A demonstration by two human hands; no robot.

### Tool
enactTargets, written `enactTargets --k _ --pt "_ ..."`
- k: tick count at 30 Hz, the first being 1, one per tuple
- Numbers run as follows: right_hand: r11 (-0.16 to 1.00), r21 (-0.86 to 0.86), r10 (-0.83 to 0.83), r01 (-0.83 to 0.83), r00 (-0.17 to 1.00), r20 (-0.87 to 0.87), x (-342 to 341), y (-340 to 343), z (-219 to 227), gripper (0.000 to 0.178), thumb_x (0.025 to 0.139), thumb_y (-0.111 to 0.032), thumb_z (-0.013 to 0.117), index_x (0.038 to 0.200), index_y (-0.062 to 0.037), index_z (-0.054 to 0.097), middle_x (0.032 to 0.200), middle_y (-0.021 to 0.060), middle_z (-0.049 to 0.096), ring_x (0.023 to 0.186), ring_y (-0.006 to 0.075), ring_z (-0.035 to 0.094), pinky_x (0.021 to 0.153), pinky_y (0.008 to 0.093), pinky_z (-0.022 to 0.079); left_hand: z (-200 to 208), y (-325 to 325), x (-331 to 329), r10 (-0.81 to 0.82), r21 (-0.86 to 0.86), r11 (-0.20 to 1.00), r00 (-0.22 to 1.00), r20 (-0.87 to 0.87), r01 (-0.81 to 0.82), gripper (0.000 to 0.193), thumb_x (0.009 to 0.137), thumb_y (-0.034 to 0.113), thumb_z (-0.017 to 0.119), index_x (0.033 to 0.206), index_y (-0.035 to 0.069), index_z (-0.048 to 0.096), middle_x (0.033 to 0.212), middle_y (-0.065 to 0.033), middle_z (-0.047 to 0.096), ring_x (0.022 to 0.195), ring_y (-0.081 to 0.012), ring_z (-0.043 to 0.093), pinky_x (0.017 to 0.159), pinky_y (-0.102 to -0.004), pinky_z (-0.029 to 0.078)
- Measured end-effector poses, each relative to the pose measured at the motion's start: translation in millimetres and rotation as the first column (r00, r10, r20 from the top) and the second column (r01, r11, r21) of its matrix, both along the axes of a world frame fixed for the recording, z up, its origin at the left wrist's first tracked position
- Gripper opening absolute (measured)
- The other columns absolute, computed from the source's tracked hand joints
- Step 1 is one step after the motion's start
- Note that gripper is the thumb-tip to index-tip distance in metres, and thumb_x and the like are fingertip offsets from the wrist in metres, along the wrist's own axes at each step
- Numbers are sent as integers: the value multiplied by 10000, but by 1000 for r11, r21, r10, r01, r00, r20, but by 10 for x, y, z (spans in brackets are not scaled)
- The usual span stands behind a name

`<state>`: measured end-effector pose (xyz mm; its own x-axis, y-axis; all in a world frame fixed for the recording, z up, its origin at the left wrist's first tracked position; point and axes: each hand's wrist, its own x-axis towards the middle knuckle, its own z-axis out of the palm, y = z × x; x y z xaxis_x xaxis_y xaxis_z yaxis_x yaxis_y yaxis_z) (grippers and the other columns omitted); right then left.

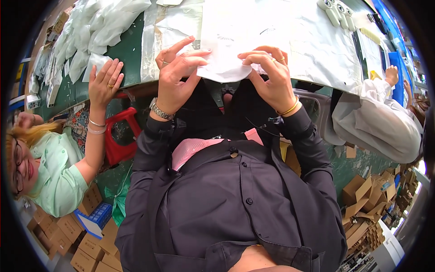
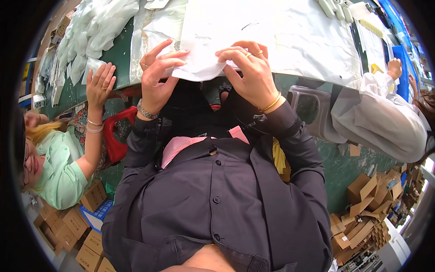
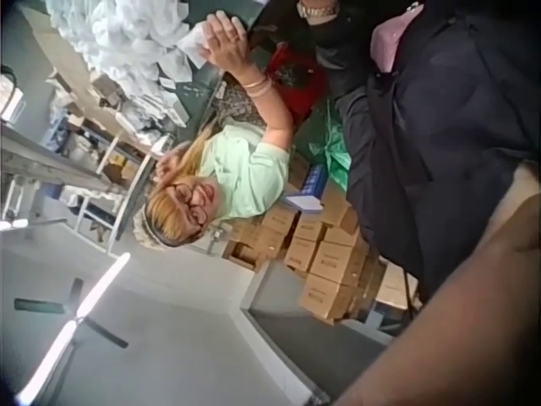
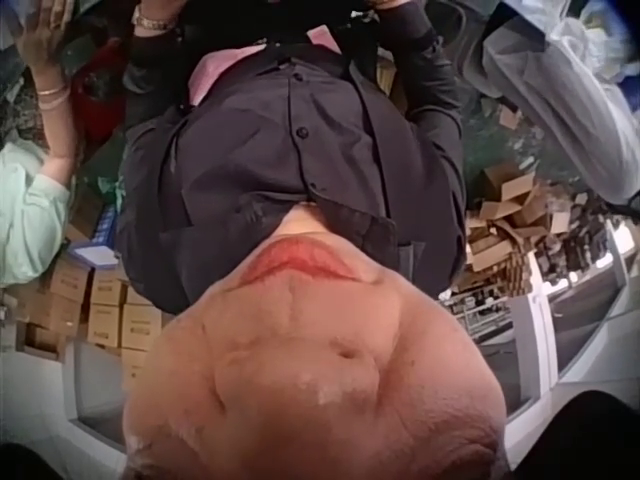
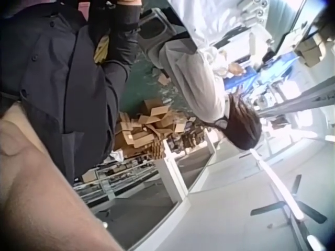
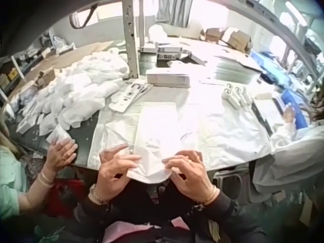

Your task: Packaging small circular items into white paper bags at a production workbench.

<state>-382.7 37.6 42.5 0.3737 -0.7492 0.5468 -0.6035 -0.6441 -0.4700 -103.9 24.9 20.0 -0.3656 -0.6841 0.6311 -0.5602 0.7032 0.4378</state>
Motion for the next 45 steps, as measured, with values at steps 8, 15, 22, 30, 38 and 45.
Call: enactTargets --k 8,15,22,30,38,45 --pt "949 271 -248 158 907 340 155 -237 -142 207 992 -199 804 980 -8 727 808 21 655 768 119 594 735 262 451 -19 -190 -368 224 229 963 895 -385 -142 104 924 178 814 877 127 737 897 1 766 1028 -212 720 1057 -393 340" --pt "865 436 -428 247 816 388 273 -339 -158 275 982 -243 813 901 7 730 676 -5 575 672 84 521 614 261 397 -72 -396 -486 386 370 892 862 -329 -258 265 908 297 818 743 127 699 692 33 666 785 -162 628 1009 -392 335" --pt "921 149 -388 361 888 246 292 -475 -222 259 951 -246 792 836 -21 733 645 22 564 634 150 517 614 325 416 -58 -501 -515 433 357 872 866 -248 -334 315 885 320 814 688 126 663 613 38 633 768 -171 606 1018 -402 316" --pt "908 118 -418 402 888 191 331 -427 -339 185 917 -223 798 854 -61 736 690 27 600 661 170 537 647 340 455 -135 -435 -537 475 281 862 866 -158 -422 276 883 330 827 756 139 674 665 41 655 809 -174 615 1033 -417 315" --pt "889 135 -457 438 825 332 360 -460 -366 189 928 -126 795 1077 -36 723 794 5 647 682 115 560 660 284 491 -96 -427 -601 380 28 919 863 -332 -393 440 873 400 850 1142 99 675 1063 -56 693 1035 -241 609 1051 -444 323" --pt "900 197 -434 390 752 497 401 -429 -287 178 972 -73 762 1125 -5 701 838 14 669 715 72 591 660 236 507 88 -273 -836 498 11 865 860 113 -502 593 843 417 871 1256 56 646 1105 -122 679 1085 -302 622 995 -461 413"
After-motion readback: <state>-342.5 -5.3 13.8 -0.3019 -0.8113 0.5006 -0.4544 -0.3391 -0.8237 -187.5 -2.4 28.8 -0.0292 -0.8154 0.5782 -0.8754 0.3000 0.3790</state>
